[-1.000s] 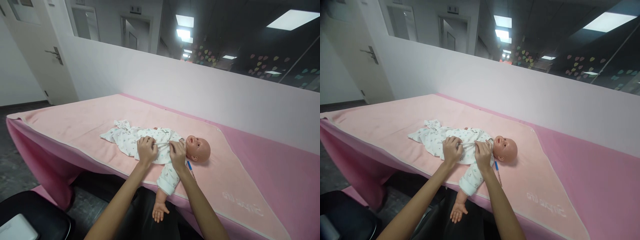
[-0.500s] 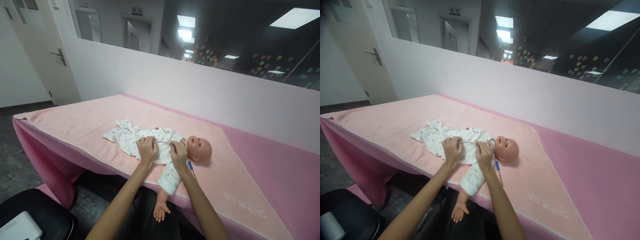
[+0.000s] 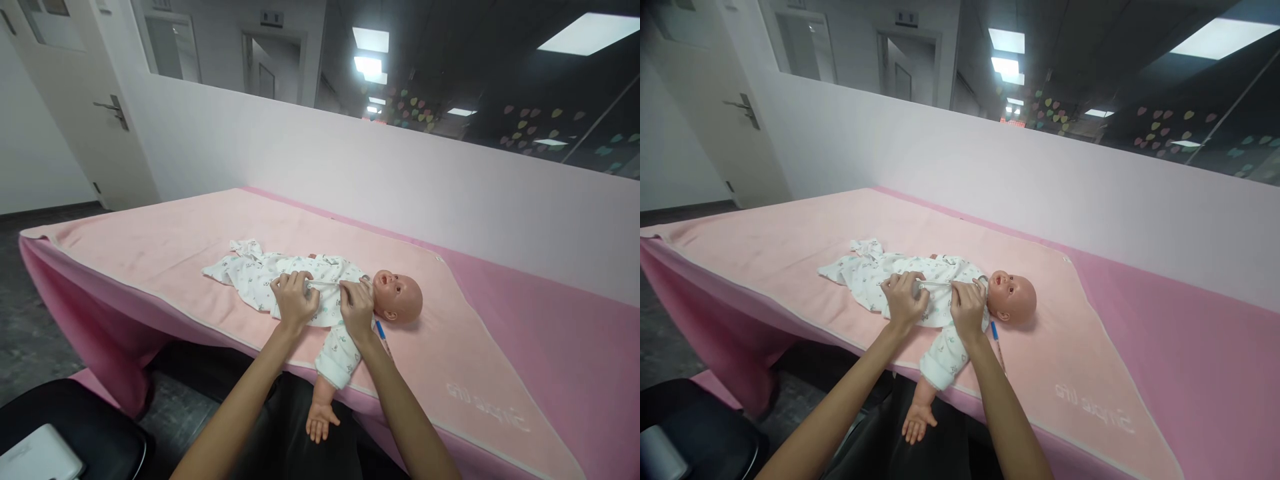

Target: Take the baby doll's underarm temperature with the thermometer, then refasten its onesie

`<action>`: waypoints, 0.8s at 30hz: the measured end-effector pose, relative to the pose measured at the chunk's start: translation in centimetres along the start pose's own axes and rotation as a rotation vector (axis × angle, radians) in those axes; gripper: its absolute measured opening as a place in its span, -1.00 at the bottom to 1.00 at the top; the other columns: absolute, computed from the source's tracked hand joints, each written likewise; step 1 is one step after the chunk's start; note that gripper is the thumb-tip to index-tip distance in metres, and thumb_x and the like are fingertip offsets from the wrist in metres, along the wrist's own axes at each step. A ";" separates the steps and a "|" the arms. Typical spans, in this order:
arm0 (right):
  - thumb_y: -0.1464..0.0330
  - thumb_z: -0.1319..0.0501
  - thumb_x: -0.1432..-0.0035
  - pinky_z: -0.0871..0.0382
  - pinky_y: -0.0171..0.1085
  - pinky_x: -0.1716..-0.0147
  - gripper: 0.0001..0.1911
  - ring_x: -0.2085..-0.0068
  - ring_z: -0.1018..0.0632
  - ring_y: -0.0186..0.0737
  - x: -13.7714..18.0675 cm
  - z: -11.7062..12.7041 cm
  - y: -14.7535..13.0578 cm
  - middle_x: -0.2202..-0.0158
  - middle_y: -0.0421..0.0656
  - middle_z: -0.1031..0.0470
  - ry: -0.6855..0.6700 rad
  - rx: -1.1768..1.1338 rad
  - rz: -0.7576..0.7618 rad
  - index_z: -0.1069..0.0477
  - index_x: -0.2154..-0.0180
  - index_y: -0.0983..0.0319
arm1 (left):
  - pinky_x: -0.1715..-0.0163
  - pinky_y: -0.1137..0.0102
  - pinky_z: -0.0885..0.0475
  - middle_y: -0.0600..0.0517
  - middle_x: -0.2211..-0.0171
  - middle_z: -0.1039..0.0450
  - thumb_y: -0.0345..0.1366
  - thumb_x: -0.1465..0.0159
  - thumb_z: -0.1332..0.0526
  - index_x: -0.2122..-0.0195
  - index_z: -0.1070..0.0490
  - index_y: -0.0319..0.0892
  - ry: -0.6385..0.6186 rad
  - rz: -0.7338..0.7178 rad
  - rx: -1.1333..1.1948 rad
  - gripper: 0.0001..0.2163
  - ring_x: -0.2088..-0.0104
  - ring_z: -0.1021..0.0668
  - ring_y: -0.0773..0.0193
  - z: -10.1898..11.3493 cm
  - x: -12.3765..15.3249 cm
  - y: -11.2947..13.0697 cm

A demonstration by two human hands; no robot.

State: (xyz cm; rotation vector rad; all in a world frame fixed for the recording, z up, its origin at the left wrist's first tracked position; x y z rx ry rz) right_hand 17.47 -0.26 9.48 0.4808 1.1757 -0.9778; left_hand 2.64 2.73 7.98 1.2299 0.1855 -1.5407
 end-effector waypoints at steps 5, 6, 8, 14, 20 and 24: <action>0.50 -0.05 -0.18 -0.23 -0.18 0.03 -0.83 0.37 -0.49 -0.33 0.0 -0.1 0.1 0.43 -0.23 -0.53 -0.008 0.001 -0.008 -0.39 0.35 0.22 | 0.19 0.21 -0.08 0.05 0.44 -0.42 -0.42 -0.03 -0.09 0.40 -0.30 -0.14 0.045 -0.017 -0.009 -0.89 0.34 -0.36 0.15 0.2 0.0 0.1; 0.50 -0.05 -0.18 -0.23 -0.17 0.03 -0.83 0.37 -0.49 -0.33 0.0 -0.1 0.1 0.43 -0.23 -0.53 -0.007 0.001 -0.007 -0.39 0.35 0.22 | 0.19 0.21 -0.08 0.05 0.44 -0.42 -0.42 -0.02 -0.10 0.39 -0.30 -0.14 0.044 -0.024 -0.014 -0.89 0.34 -0.36 0.15 0.2 0.0 0.2; 0.50 -0.05 -0.18 -0.23 -0.18 0.03 -0.83 0.37 -0.49 -0.34 0.1 -0.1 0.1 0.44 -0.23 -0.53 -0.004 0.002 -0.006 -0.39 0.36 0.22 | 0.19 0.20 -0.08 0.04 0.45 -0.40 -0.40 -0.01 -0.11 0.39 -0.29 -0.14 0.039 -0.034 -0.028 -0.88 0.34 -0.35 0.14 0.1 0.0 0.3; 0.50 -0.05 -0.18 -0.22 -0.18 0.03 -0.82 0.37 -0.49 -0.34 0.0 -0.1 0.1 0.44 -0.23 -0.53 -0.011 0.012 -0.007 -0.40 0.35 0.21 | 0.19 0.20 -0.08 0.03 0.47 -0.39 -0.40 0.00 -0.10 0.40 -0.29 -0.15 0.055 -0.032 -0.054 -0.89 0.34 -0.34 0.13 -0.1 0.1 0.3; 0.50 -0.05 -0.17 -0.22 -0.17 0.03 -0.82 0.38 -0.49 -0.34 0.0 0.0 0.1 0.44 -0.23 -0.53 -0.008 -0.001 -0.010 -0.39 0.36 0.21 | 0.18 0.19 -0.08 0.05 0.48 -0.41 -0.40 -0.02 -0.10 0.42 -0.29 -0.14 0.080 -0.047 -0.034 -0.92 0.35 -0.36 0.15 0.0 0.1 0.3; 0.50 -0.05 -0.18 -0.22 -0.17 0.02 -0.82 0.38 -0.49 -0.33 0.0 -0.1 0.1 0.44 -0.24 -0.53 -0.017 -0.008 -0.012 -0.39 0.35 0.21 | 0.16 0.19 -0.08 0.07 0.51 -0.41 -0.40 -0.03 -0.10 0.43 -0.29 -0.14 0.091 -0.051 -0.002 -0.93 0.37 -0.38 0.17 0.0 0.2 0.1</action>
Point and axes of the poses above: each hand's wrist, its own x-axis away from the middle knuckle, its own z-axis out of the back of the hand, y = z × x, the point moved 8 cm from there along -x, towards the middle knuckle
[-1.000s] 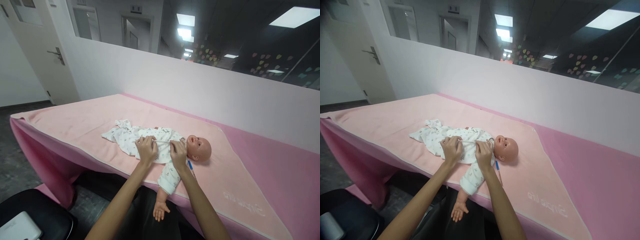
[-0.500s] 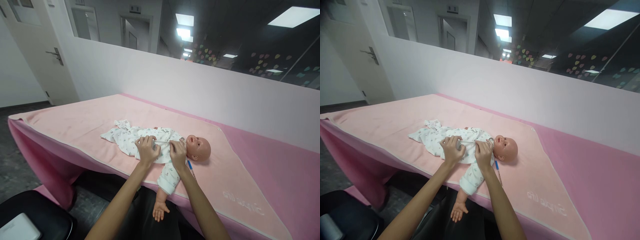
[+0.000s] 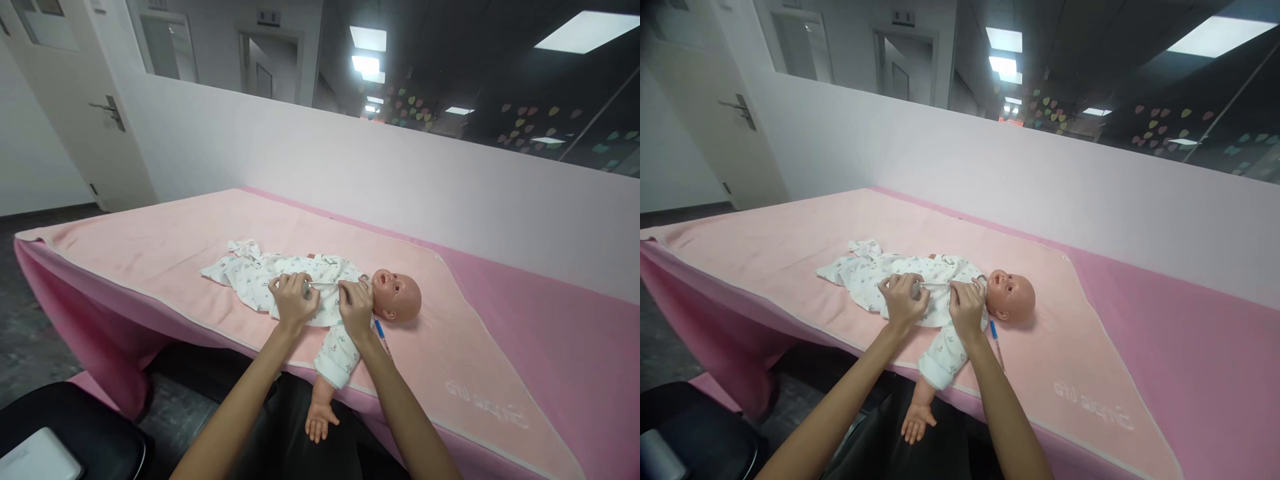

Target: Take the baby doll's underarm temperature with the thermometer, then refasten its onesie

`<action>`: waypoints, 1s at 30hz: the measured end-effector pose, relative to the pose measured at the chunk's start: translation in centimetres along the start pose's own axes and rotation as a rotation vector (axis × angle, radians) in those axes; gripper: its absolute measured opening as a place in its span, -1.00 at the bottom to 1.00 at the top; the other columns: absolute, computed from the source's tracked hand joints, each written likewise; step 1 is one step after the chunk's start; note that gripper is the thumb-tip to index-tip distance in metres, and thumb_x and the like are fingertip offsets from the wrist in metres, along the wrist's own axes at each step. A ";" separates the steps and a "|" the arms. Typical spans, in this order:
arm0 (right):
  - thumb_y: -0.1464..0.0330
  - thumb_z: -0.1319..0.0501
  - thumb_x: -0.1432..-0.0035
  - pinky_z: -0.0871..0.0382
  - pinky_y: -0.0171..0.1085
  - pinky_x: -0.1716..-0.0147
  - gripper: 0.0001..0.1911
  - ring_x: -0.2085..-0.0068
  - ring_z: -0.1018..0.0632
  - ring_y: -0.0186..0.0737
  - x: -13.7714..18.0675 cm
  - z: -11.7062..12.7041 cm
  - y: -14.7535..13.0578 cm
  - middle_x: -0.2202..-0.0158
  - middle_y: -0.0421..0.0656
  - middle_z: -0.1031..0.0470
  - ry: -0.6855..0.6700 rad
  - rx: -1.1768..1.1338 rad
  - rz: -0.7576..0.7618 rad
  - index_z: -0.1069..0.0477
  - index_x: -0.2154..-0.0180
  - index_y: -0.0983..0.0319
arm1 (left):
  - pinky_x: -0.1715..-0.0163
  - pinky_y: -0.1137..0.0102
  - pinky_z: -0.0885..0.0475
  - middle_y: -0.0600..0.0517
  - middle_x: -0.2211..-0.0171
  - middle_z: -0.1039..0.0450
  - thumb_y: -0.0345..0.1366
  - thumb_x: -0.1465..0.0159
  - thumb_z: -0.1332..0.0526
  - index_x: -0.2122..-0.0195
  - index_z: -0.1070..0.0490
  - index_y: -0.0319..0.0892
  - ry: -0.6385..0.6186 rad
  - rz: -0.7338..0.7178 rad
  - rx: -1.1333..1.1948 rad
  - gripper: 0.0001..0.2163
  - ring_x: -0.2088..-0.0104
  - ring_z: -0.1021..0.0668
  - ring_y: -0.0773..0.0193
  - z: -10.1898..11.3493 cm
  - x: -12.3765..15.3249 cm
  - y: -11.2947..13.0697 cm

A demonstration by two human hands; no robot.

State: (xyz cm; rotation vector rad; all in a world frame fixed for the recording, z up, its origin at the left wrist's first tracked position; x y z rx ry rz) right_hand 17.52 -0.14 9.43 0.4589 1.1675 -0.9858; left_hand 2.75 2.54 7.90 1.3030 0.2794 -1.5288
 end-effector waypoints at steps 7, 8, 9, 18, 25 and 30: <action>0.50 -0.05 -0.18 -0.21 -0.17 0.01 -0.82 0.38 -0.49 -0.34 0.1 -0.1 0.1 0.44 -0.24 -0.53 -0.009 0.005 -0.007 -0.40 0.35 0.21 | 0.13 0.19 -0.07 0.10 0.52 -0.44 -0.42 -0.04 -0.12 0.45 -0.32 -0.13 0.038 -0.004 0.025 -0.93 0.37 -0.40 0.20 0.3 0.0 0.0; 0.50 -0.04 -0.18 -0.21 -0.17 0.01 -0.82 0.38 -0.49 -0.34 0.1 -0.1 0.1 0.44 -0.23 -0.53 -0.009 0.005 -0.006 -0.40 0.35 0.21 | 0.12 0.19 -0.07 0.10 0.52 -0.44 -0.42 -0.04 -0.12 0.46 -0.32 -0.13 0.040 -0.004 0.025 -0.94 0.37 -0.40 0.20 0.3 0.0 0.0; 0.49 -0.04 -0.18 -0.20 -0.17 0.01 -0.82 0.38 -0.49 -0.34 0.1 -0.1 0.0 0.44 -0.23 -0.53 -0.009 0.005 -0.004 -0.40 0.35 0.21 | 0.12 0.19 -0.07 0.10 0.52 -0.44 -0.43 -0.04 -0.12 0.46 -0.32 -0.14 0.040 -0.003 0.025 -0.94 0.37 -0.41 0.20 0.3 0.0 0.0; 0.49 -0.04 -0.18 -0.20 -0.17 0.01 -0.81 0.40 -0.49 -0.35 0.0 -0.1 -0.1 0.45 -0.24 -0.52 -0.018 0.006 0.003 -0.40 0.36 0.21 | 0.14 0.19 -0.07 0.07 0.51 -0.46 -0.44 -0.07 -0.08 0.41 -0.35 -0.13 0.018 0.057 0.060 -0.88 0.39 -0.41 0.19 0.3 -0.1 -0.1; 0.50 -0.04 -0.18 -0.19 -0.17 0.00 -0.80 0.39 -0.48 -0.35 0.1 -0.1 0.1 0.45 -0.24 -0.52 -0.015 0.008 -0.003 -0.41 0.36 0.21 | 0.17 0.21 -0.08 0.10 0.58 -0.40 -0.45 -0.05 -0.08 0.38 -0.37 -0.13 -0.002 0.054 0.079 -0.86 0.43 -0.40 0.21 0.0 0.0 -0.1; 0.50 -0.04 -0.18 -0.18 -0.17 -0.01 -0.81 0.39 -0.48 -0.35 0.0 0.0 0.0 0.44 -0.25 -0.53 -0.010 0.019 -0.005 -0.40 0.36 0.21 | 0.18 0.23 -0.09 0.11 0.59 -0.36 -0.46 -0.04 -0.09 0.40 -0.36 -0.13 0.027 0.014 0.105 -0.86 0.45 -0.39 0.23 0.2 0.1 0.1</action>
Point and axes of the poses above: each hand's wrist, its own x-axis away from the middle knuckle, its own z-axis out of the back of the hand, y = z × x, the point moved 8 cm from there along -x, towards the middle knuckle
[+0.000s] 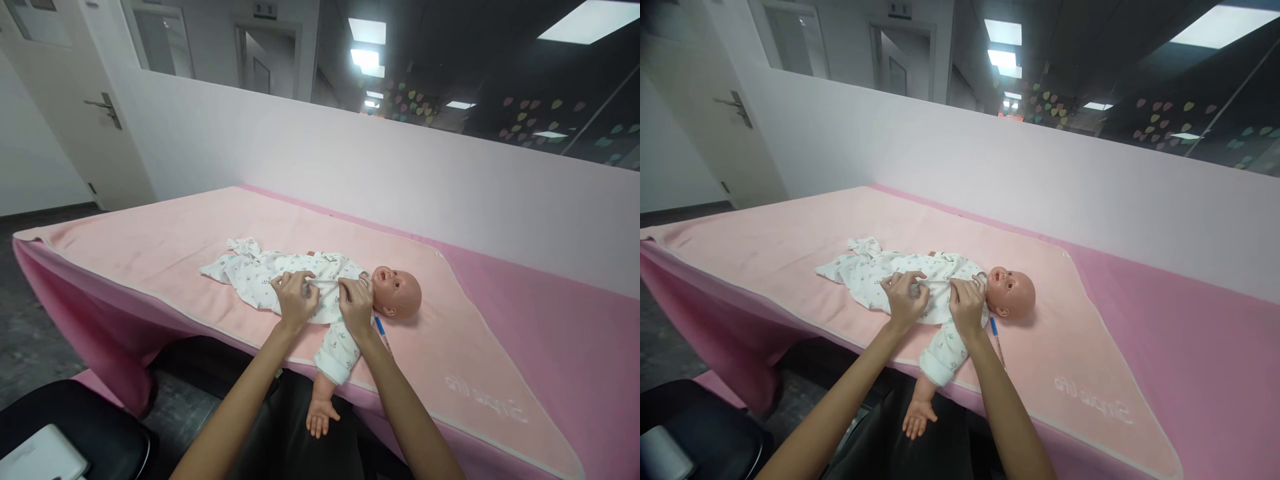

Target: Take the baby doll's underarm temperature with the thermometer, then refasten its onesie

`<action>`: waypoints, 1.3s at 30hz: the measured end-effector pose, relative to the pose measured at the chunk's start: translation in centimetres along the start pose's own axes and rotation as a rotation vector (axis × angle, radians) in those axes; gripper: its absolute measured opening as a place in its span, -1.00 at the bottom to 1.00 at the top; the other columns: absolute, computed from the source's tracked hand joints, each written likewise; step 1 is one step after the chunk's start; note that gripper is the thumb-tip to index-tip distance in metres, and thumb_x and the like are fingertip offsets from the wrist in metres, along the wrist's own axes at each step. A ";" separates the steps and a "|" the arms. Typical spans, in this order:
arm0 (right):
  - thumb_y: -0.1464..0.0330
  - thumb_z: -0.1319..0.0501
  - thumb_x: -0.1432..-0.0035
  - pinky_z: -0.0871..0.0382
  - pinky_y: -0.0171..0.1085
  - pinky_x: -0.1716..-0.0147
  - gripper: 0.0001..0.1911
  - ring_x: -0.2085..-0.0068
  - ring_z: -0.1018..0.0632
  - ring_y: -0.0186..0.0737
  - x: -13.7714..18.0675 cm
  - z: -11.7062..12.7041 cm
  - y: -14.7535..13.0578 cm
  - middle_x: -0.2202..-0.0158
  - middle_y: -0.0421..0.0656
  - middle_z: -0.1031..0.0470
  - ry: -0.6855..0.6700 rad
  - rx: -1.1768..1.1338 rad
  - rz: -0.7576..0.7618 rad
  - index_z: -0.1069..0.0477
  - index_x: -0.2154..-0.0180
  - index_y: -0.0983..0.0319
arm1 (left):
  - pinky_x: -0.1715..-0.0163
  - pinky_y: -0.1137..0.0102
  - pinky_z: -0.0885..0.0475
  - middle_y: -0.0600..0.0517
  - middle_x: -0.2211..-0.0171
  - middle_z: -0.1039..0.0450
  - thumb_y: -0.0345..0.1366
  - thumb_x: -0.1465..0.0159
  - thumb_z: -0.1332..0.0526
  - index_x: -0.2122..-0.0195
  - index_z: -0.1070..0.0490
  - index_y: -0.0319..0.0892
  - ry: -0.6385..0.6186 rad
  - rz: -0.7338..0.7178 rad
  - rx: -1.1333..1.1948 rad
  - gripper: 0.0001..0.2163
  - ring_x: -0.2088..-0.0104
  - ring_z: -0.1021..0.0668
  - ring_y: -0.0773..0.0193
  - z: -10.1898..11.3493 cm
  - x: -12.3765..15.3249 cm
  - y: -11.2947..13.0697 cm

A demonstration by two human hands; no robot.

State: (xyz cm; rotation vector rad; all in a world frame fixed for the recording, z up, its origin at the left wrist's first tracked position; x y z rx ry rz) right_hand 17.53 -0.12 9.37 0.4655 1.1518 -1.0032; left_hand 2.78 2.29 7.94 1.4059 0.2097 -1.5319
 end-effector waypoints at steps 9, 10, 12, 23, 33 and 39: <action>0.47 -0.04 -0.19 -0.20 -0.17 0.01 -0.82 0.39 -0.49 -0.33 0.1 -0.1 0.1 0.43 -0.22 -0.54 -0.002 0.013 0.018 -0.41 0.34 0.22 | 0.17 0.22 -0.09 0.10 0.57 -0.39 -0.46 -0.05 -0.09 0.40 -0.38 -0.12 -0.065 0.034 -0.012 -0.85 0.42 -0.40 0.22 -0.5 0.2 -0.2; 0.47 -0.05 -0.19 -0.20 -0.16 0.01 -0.83 0.39 -0.49 -0.33 0.2 -0.1 0.2 0.42 -0.22 -0.54 -0.003 0.008 0.020 -0.40 0.34 0.22 | 0.17 0.22 -0.09 0.09 0.57 -0.40 -0.46 -0.06 -0.09 0.40 -0.38 -0.12 -0.068 0.038 -0.012 -0.85 0.41 -0.40 0.22 -0.5 0.2 -0.2; 0.47 -0.06 -0.18 -0.21 -0.15 0.01 -0.84 0.38 -0.49 -0.32 0.2 -0.1 0.2 0.42 -0.21 -0.54 -0.003 0.000 0.024 -0.41 0.33 0.22 | 0.16 0.22 -0.09 0.09 0.54 -0.41 -0.46 -0.06 -0.09 0.40 -0.38 -0.12 -0.071 0.049 -0.013 -0.86 0.39 -0.40 0.22 -0.4 0.3 -0.2; 0.46 -0.05 -0.19 -0.24 -0.14 0.03 -0.85 0.37 -0.48 -0.29 0.2 0.1 0.2 0.39 -0.17 -0.53 0.043 0.036 0.027 -0.39 0.28 0.23 | 0.16 0.21 -0.08 0.05 0.42 -0.39 -0.51 -0.01 -0.07 0.43 -0.37 -0.12 0.106 0.275 -0.081 -0.81 0.28 -0.38 0.16 1.2 -0.4 -2.9; 0.51 0.05 -0.17 -0.17 0.01 -0.08 -0.65 -0.04 -0.35 -0.12 0.6 0.2 -0.1 0.03 -0.01 -0.38 -0.146 0.178 0.042 -0.29 0.02 0.25 | 0.18 0.32 -0.26 0.03 0.39 -0.36 -0.51 -0.11 -0.01 0.41 -0.37 -0.12 -0.090 -0.016 0.179 -0.79 0.26 -0.42 0.23 -0.4 -3.3 1.2; 0.44 -0.01 -0.18 -0.20 0.00 -0.04 -0.70 0.01 -0.39 -0.10 4.3 6.3 0.5 0.10 -0.02 -0.41 -0.155 0.226 -0.073 -0.27 0.03 0.25 | 0.34 0.41 -0.32 0.06 0.34 -0.44 -0.19 -0.21 -0.08 0.27 -0.41 -0.10 -0.763 -0.162 0.449 -0.82 0.37 -0.46 0.31 -7.5 -5.2 3.2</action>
Point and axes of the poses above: each hand's wrist, its own x-axis away from the middle knuckle, its own z-axis out of the back of the hand, y = z × x, the point moved 8 cm from there along -x, towards the middle knuckle
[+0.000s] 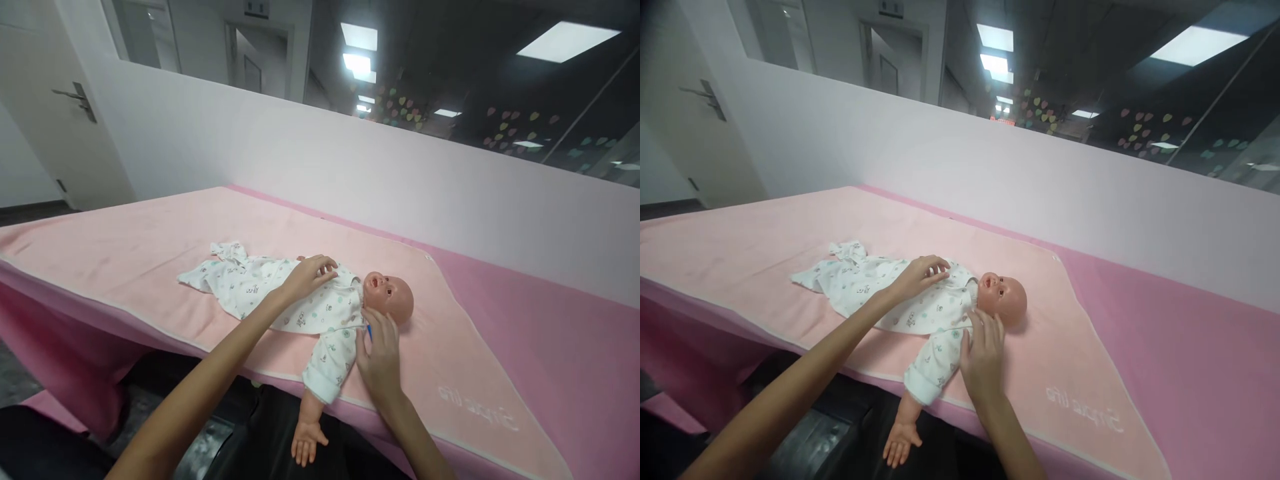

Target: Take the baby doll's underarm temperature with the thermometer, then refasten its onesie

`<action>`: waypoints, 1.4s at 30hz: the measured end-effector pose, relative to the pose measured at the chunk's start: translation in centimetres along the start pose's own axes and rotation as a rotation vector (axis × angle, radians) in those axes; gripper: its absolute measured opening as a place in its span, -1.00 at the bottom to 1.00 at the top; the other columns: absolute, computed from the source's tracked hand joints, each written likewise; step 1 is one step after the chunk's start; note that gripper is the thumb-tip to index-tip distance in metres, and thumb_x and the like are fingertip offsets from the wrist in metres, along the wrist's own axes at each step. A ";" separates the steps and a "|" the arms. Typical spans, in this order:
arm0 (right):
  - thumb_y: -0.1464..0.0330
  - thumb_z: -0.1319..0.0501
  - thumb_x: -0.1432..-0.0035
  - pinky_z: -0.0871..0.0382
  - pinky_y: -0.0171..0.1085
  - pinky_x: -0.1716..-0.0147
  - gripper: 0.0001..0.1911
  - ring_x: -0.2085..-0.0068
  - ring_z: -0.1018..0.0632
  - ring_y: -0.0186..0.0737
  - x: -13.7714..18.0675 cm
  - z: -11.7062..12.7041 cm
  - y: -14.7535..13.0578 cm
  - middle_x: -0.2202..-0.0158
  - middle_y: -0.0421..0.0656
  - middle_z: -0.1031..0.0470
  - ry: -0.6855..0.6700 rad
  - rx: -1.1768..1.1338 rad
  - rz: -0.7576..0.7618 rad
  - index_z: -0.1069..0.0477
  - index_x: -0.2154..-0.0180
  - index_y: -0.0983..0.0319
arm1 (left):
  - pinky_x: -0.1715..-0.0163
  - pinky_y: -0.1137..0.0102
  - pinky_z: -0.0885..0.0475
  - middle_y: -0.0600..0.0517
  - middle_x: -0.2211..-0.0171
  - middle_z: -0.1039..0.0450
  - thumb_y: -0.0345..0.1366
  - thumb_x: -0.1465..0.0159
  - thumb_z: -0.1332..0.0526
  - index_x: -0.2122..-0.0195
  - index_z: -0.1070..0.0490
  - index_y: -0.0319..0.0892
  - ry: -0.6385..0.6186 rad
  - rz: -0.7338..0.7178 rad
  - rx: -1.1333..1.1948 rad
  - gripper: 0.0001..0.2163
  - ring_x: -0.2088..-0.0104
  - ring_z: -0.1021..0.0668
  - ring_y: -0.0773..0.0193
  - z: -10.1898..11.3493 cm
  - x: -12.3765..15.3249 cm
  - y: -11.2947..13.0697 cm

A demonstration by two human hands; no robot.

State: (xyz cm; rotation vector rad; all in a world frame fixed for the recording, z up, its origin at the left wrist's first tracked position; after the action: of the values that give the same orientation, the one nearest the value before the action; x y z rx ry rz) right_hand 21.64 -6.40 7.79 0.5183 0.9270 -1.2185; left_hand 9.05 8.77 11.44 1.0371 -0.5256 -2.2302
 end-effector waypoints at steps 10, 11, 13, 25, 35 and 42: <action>0.23 -0.05 -0.17 -0.27 -0.12 0.26 -0.77 0.23 -0.44 -0.03 8.5 1.8 4.6 0.26 -0.03 -0.46 -0.181 0.202 -0.302 -0.37 0.25 0.21 | 0.50 0.46 -0.19 0.11 0.51 -0.35 -0.12 -0.11 -0.16 0.35 -0.50 -0.07 -0.193 0.081 0.161 -0.79 0.51 -0.35 0.37 -3.2 0.2 -3.4; 0.23 -0.05 -0.18 -0.27 -0.13 0.27 -0.78 0.25 -0.44 -0.04 8.4 1.8 4.7 0.27 -0.04 -0.46 -0.178 0.200 -0.319 -0.37 0.28 0.21 | 0.51 0.46 -0.19 0.12 0.51 -0.34 -0.11 -0.09 -0.18 0.34 -0.50 -0.07 -0.207 0.078 0.166 -0.79 0.52 -0.34 0.38 -3.2 0.3 -3.3; 0.24 -0.05 -0.18 -0.26 -0.14 0.28 -0.78 0.27 -0.43 -0.05 8.2 1.7 4.8 0.30 -0.05 -0.46 -0.182 0.188 -0.351 -0.37 0.32 0.22 | 0.51 0.46 -0.18 0.11 0.50 -0.32 -0.09 -0.04 -0.23 0.31 -0.52 -0.07 -0.234 0.073 0.181 -0.75 0.54 -0.30 0.40 -3.1 0.3 -3.1; 0.22 0.00 -0.15 -0.25 -0.18 0.26 -0.75 0.29 -0.41 -0.10 8.5 1.7 5.8 0.39 -0.09 -0.44 -0.243 0.074 -0.602 -0.32 0.43 0.21 | 0.25 0.44 -0.29 0.05 0.34 -0.41 -0.09 -0.17 -0.08 0.32 -0.42 -0.18 -0.136 0.247 0.367 -0.72 0.30 -0.40 0.29 -2.3 0.1 -5.4; 0.09 -0.16 -0.01 -0.37 -0.27 0.32 -0.66 0.33 -0.53 -0.14 7.2 4.7 8.6 0.43 -0.10 -0.51 -0.062 -0.426 -0.969 -0.40 0.37 0.26 | 0.42 0.46 -0.35 0.02 0.43 -0.41 -0.20 -0.10 -0.13 0.39 -0.35 -0.23 -0.240 0.665 0.419 -0.81 0.39 -0.45 0.29 -1.2 -2.1 -9.0; 0.18 -0.20 0.01 -0.40 -0.25 0.26 -0.72 0.29 -0.53 -0.17 -1.5 3.5 6.1 0.37 -0.08 -0.53 0.035 -0.549 -0.729 -0.45 0.37 0.27 | 0.22 0.40 -0.35 -0.03 0.17 -0.47 0.07 -0.04 -0.17 0.21 -0.45 -0.19 -0.518 0.365 0.289 -0.55 0.17 -0.46 0.16 -1.0 -5.5 -4.5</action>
State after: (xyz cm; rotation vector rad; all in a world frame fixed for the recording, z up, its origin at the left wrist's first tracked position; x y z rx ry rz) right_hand 28.50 -6.49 10.14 -0.2725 1.4863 -1.5073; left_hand 10.90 15.71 11.20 0.4245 -1.1861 -2.1117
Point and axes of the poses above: each hand's wrist, its own x-axis away from the middle knuckle, its own z-axis out of the back of the hand, y = z × x, the point moved 8 cm from there along -x, towards the middle knuckle
